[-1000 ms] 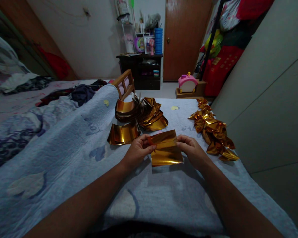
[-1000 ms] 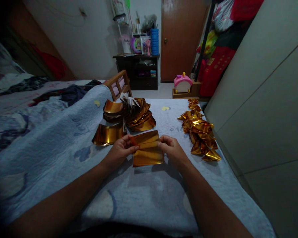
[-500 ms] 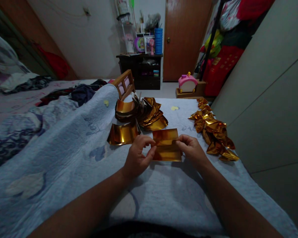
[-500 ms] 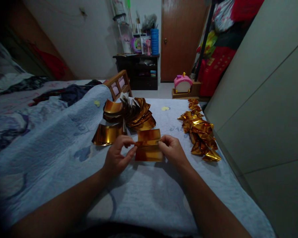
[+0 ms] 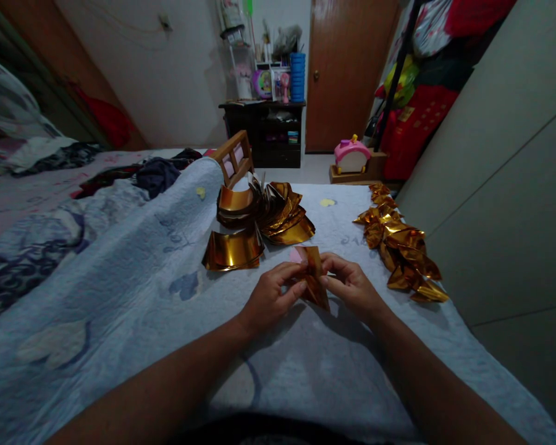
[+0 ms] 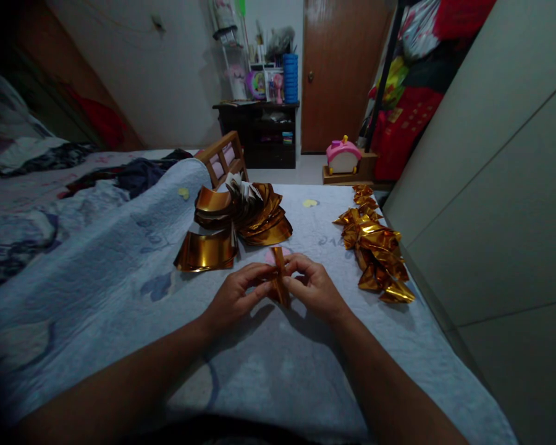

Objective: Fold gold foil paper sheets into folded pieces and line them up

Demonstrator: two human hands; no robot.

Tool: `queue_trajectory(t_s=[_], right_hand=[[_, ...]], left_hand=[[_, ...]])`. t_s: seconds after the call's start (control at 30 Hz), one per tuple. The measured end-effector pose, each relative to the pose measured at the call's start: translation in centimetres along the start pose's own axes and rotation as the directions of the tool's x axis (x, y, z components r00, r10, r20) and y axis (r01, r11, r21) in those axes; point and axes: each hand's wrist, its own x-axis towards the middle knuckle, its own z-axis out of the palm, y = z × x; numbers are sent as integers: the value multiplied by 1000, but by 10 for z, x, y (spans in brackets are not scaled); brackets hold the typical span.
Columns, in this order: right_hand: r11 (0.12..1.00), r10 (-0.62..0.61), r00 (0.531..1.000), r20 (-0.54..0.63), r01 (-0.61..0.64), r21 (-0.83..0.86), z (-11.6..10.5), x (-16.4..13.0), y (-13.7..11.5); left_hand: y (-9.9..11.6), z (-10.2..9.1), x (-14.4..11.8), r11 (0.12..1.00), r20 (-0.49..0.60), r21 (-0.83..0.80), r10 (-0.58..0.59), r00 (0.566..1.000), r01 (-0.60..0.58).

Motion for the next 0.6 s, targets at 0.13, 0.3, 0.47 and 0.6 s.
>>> queue_trajectory(t_s=[0.13, 0.3, 0.47, 0.6], right_hand=[[996, -35, 998, 49, 39, -81, -1, -1, 1], [965, -113, 988, 107, 135, -224, -3, -1, 3], [934, -161, 977, 143, 197, -298, -1, -2, 2], [957, -147, 989, -5, 141, -253, -2, -2, 5]], left_hand=[[-4, 1, -1, 924, 109, -342, -142, 984, 171], [-12, 3, 1, 777, 88, -554, -301, 949, 298], [-14, 5, 6, 695, 73, -645, -357, 931, 317], [-15, 4, 10, 690, 26, -650, -398, 917, 318]])
